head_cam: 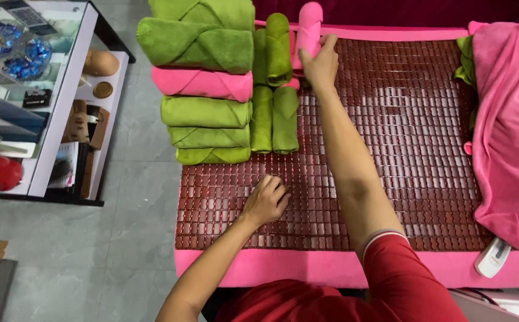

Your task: Folding and rolling green and pink towels into decorative shapes on a massage bed.

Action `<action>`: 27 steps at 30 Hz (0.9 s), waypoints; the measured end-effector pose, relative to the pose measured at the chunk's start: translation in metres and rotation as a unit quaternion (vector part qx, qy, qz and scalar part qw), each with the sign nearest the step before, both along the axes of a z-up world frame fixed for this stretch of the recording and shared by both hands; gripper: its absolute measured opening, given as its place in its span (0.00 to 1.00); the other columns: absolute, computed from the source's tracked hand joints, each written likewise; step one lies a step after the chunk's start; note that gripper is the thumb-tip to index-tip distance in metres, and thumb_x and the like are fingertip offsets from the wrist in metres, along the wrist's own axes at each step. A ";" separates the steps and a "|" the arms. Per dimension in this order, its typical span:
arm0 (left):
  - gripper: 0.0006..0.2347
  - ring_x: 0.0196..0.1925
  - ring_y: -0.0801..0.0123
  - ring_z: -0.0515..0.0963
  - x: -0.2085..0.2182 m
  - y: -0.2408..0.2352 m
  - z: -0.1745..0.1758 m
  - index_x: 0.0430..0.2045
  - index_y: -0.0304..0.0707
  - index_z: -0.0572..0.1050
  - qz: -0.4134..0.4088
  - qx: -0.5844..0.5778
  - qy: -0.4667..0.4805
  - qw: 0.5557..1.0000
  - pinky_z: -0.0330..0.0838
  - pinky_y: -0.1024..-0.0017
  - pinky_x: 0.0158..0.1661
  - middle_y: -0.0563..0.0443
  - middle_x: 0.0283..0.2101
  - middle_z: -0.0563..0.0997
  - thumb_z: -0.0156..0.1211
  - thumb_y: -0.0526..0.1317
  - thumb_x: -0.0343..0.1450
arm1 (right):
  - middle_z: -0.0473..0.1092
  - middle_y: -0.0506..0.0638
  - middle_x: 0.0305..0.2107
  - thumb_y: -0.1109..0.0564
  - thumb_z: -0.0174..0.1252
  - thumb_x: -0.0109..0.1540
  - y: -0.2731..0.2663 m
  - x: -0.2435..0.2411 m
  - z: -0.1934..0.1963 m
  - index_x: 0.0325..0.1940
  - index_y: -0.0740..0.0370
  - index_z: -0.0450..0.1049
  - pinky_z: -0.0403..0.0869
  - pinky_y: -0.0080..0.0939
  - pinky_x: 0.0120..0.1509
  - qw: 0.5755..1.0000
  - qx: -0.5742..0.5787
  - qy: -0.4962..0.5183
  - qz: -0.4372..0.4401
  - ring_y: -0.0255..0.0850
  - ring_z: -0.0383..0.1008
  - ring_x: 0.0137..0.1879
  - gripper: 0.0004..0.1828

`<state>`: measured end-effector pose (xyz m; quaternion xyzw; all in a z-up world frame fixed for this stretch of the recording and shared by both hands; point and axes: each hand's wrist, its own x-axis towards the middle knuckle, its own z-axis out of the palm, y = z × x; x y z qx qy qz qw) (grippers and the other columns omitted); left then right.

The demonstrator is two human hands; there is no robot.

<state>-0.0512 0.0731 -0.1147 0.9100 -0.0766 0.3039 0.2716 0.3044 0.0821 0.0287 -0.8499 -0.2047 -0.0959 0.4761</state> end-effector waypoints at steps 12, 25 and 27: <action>0.04 0.38 0.52 0.77 0.001 0.000 0.007 0.32 0.39 0.77 -0.008 0.000 0.002 1.000 0.75 0.60 0.39 0.47 0.34 0.72 0.62 0.39 0.70 | 0.77 0.64 0.37 0.36 0.64 0.62 -0.054 -0.116 0.016 0.54 0.57 0.71 0.76 0.71 0.50 0.982 -0.181 0.051 0.015 0.67 0.80 0.48 0.27; 0.04 0.39 0.51 0.78 0.002 -0.003 -0.001 0.31 0.38 0.78 0.005 -0.002 -0.010 1.000 0.76 0.60 0.39 0.46 0.34 0.73 0.62 0.38 0.70 | 0.69 0.65 0.46 0.54 0.67 0.57 -0.119 -0.178 -0.032 0.61 0.64 0.66 0.70 0.33 0.18 0.917 0.166 0.355 0.073 0.50 0.76 0.38 0.31; 0.04 0.38 0.52 0.77 0.002 -0.003 0.000 0.28 0.39 0.77 0.014 0.003 0.000 1.000 0.75 0.61 0.38 0.46 0.33 0.73 0.63 0.38 0.69 | 0.71 0.66 0.37 0.59 0.64 0.56 -0.133 -0.172 -0.033 0.60 0.68 0.62 0.74 0.35 0.22 0.914 0.260 0.290 0.110 0.48 0.76 0.30 0.31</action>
